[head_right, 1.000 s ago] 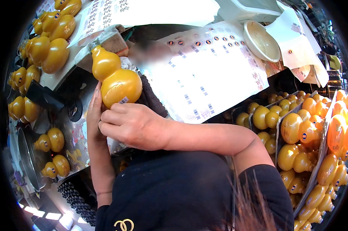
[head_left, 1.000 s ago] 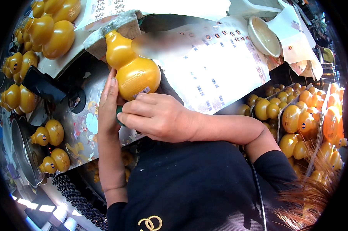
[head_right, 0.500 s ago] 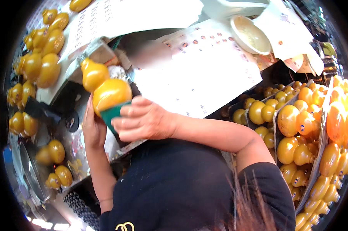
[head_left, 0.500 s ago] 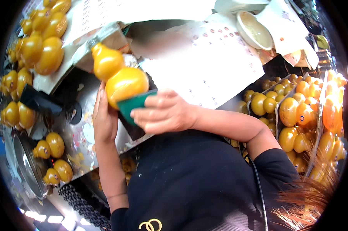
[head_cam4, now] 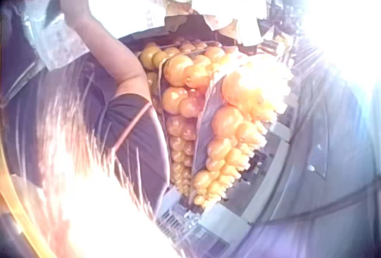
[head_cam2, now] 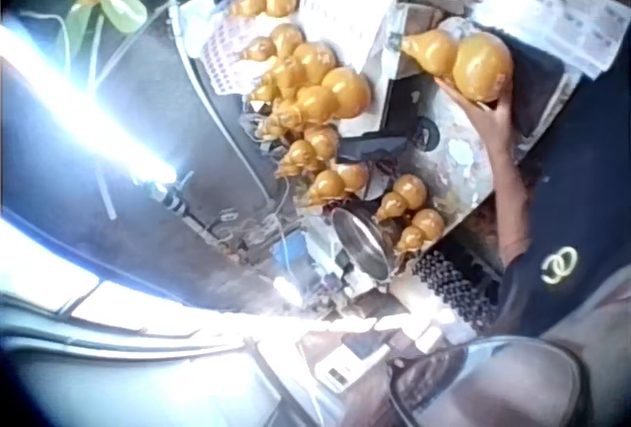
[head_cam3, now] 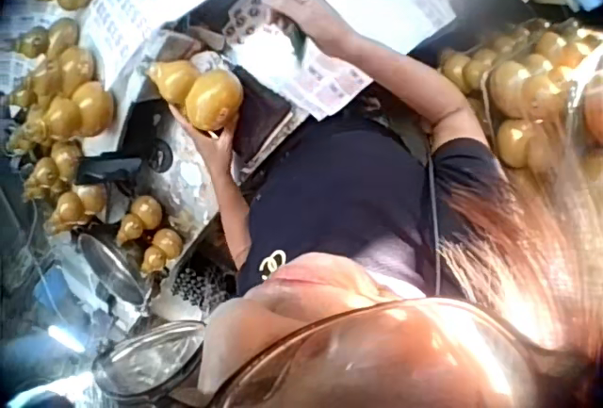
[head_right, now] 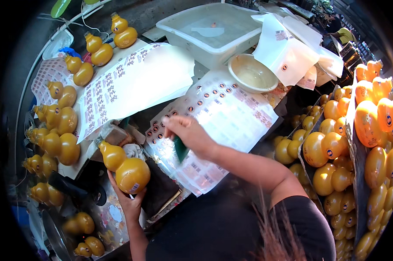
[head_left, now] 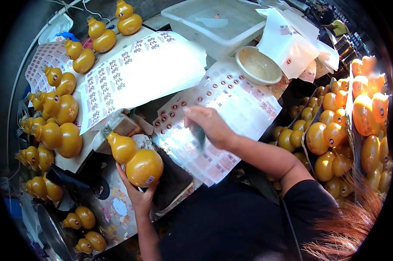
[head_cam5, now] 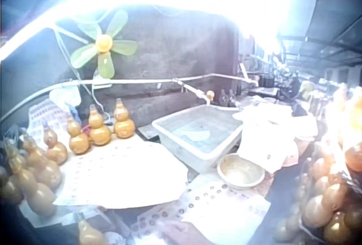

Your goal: The person repeatedly picks up small yellow gourds from a metal tray, wipes each one with a green cloth, and places it back on the tray. The person handles the gourds one at a time, rotating them to wipe different sides before returning them to the tray.

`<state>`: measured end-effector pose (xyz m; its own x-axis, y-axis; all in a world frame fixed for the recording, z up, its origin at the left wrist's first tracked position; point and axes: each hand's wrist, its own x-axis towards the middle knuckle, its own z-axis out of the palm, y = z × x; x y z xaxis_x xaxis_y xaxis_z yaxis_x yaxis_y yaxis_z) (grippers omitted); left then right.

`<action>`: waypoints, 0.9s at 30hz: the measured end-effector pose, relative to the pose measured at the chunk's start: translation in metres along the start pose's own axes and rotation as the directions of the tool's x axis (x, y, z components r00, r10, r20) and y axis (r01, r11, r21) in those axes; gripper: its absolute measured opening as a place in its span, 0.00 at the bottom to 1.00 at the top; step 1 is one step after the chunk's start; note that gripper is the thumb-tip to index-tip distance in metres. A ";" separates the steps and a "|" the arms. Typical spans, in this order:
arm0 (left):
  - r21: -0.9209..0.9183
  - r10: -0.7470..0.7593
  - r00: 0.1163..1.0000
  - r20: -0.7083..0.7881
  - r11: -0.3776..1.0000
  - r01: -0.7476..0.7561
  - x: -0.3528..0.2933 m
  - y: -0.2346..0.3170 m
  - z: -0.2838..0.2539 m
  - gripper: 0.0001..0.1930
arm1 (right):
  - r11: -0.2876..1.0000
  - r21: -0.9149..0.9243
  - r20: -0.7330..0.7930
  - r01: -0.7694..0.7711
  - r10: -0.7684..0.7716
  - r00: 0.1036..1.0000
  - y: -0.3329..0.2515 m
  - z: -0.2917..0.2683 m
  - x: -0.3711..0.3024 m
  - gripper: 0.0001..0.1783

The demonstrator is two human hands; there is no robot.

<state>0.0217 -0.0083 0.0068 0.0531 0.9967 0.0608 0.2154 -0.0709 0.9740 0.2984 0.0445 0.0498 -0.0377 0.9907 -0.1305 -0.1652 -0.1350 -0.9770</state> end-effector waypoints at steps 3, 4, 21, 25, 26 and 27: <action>-0.031 -0.020 0.997 -0.074 0.999 0.018 -0.003 0.001 0.010 0.57 | 0.956 -0.258 0.006 0.141 -0.144 0.990 0.003 -0.018 0.023 0.14; -0.059 -0.012 0.994 -0.111 0.998 0.005 0.001 0.003 0.014 0.56 | 0.949 -0.290 0.042 0.121 -0.114 0.993 0.012 -0.025 0.035 0.12; 0.093 0.130 0.986 -0.109 0.988 -0.120 -0.001 -0.017 0.011 0.54 | 0.470 -0.870 -0.141 -0.147 0.048 0.989 -0.070 -0.111 0.282 0.51; -0.026 0.050 0.992 -0.116 0.998 -0.053 -0.002 -0.014 0.014 0.56 | 0.696 -0.700 -0.300 -0.159 -0.084 0.950 -0.039 -0.126 0.320 0.43; -0.078 0.014 0.996 -0.091 0.997 -0.021 0.002 -0.013 0.014 0.57 | 0.633 -0.773 -0.236 -0.043 -0.225 0.945 -0.034 -0.147 0.333 0.33; -0.080 -0.015 0.990 -0.138 0.997 0.003 0.002 -0.014 0.014 0.59 | 0.562 -0.823 -0.140 0.081 -0.338 0.931 -0.032 -0.153 0.334 0.23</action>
<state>0.0320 -0.0061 -0.0101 -0.0852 0.9934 0.0762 0.1367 -0.0641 0.9885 0.4417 0.3823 0.0117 0.1583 0.9698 0.1857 0.7154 0.0170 -0.6985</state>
